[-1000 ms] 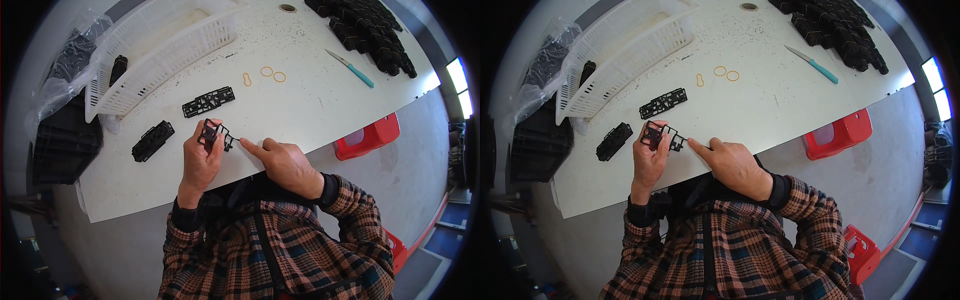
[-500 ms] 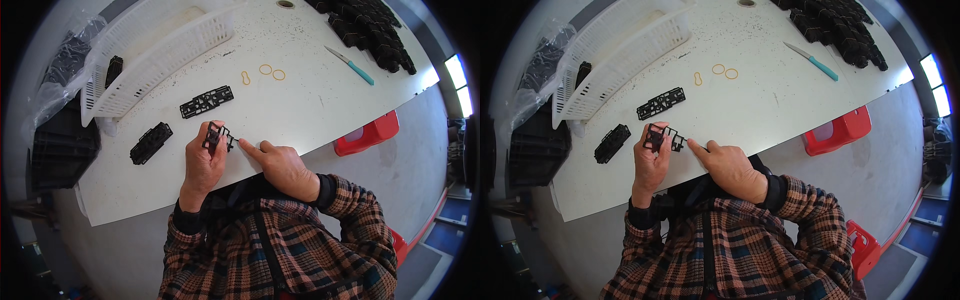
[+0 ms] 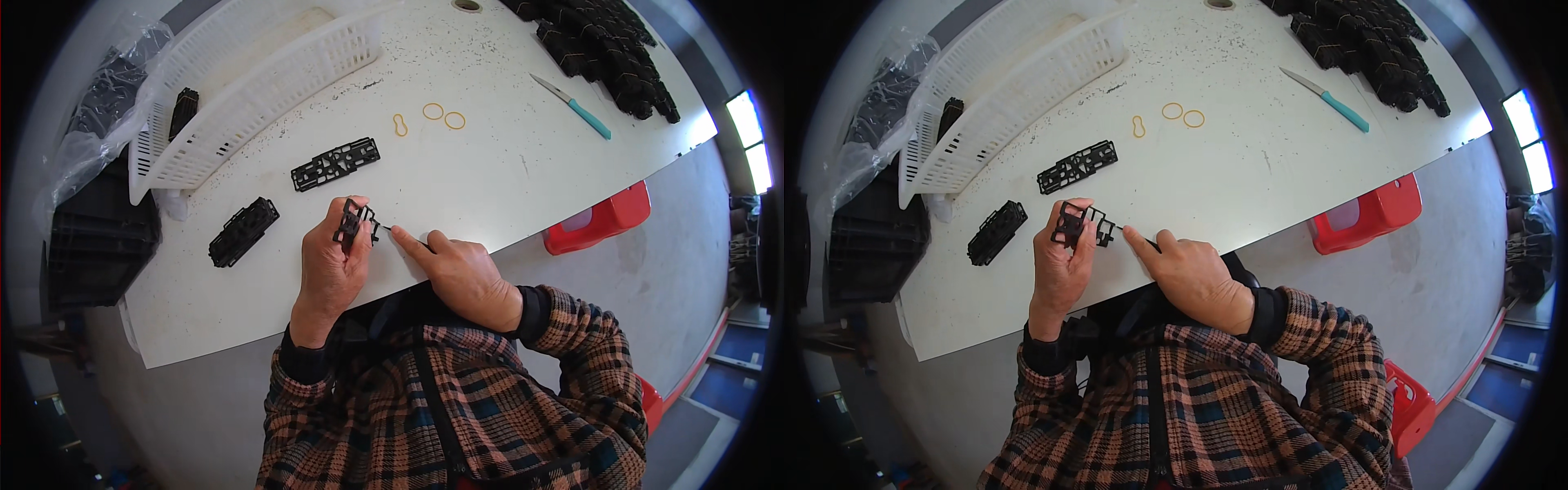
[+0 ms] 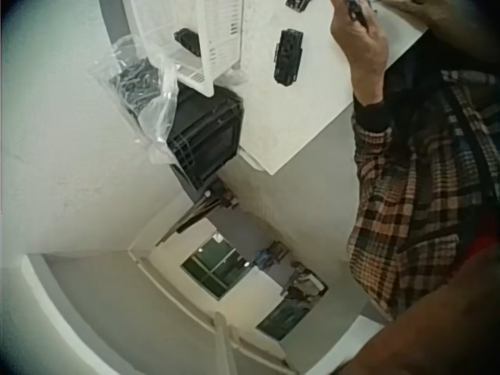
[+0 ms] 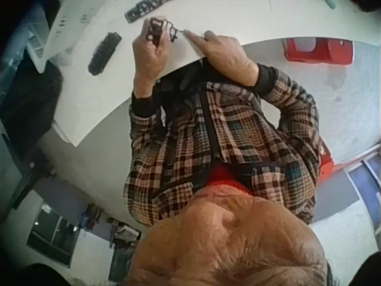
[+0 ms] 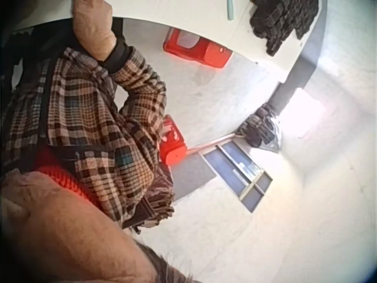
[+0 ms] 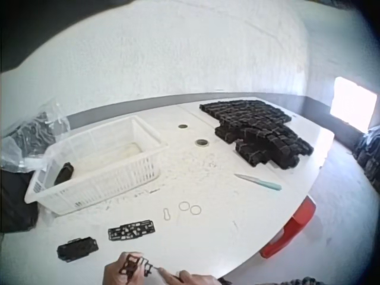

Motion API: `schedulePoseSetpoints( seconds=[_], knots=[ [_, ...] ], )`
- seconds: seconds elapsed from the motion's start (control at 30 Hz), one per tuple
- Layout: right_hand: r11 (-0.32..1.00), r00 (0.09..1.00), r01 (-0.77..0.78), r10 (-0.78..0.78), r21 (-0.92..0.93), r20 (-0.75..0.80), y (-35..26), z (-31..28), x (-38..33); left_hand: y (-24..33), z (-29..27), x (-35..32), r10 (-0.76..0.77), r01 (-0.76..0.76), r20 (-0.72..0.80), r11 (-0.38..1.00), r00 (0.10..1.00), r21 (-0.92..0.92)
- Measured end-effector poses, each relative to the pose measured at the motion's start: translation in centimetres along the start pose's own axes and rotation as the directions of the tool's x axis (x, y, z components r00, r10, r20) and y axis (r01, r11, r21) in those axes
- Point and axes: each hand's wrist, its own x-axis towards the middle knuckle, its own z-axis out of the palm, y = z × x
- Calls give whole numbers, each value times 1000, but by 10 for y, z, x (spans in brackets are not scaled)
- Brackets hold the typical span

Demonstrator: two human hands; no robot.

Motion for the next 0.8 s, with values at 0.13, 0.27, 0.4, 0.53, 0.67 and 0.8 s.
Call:
schedulePoseSetpoints(
  seconds=[0.13, 0.27, 0.4, 0.53, 0.67, 0.8],
  knots=[
    [1000, 1000, -18, 18, 17, -7, -2, -2, 3, 0, 0, 0, -8, 8, -2, 1000, 1000, -7],
    [985, 1000, 23, -21, 173, -17, 8, -7, 8, -6, -4, 0, 31, -31, -19, 1000, 999, 1],
    [985, 999, 31, -26, 173, -32, 8, -10, 7, -18, -13, 1, -87, 88, 15, 980, 996, -181],
    [982, 998, 42, -33, 186, -49, 7, -10, 3, -18, -18, -1, -200, 210, 64, 911, 978, -354],
    [978, 999, 41, -35, 207, -34, 7, -11, 0, -20, -21, -2, -248, 268, 102, 865, 963, -424],
    [922, 996, 75, -49, 380, -78, 10, -14, -6, -19, -27, -7, -239, 234, 53, 843, 970, -484]
  ],
)
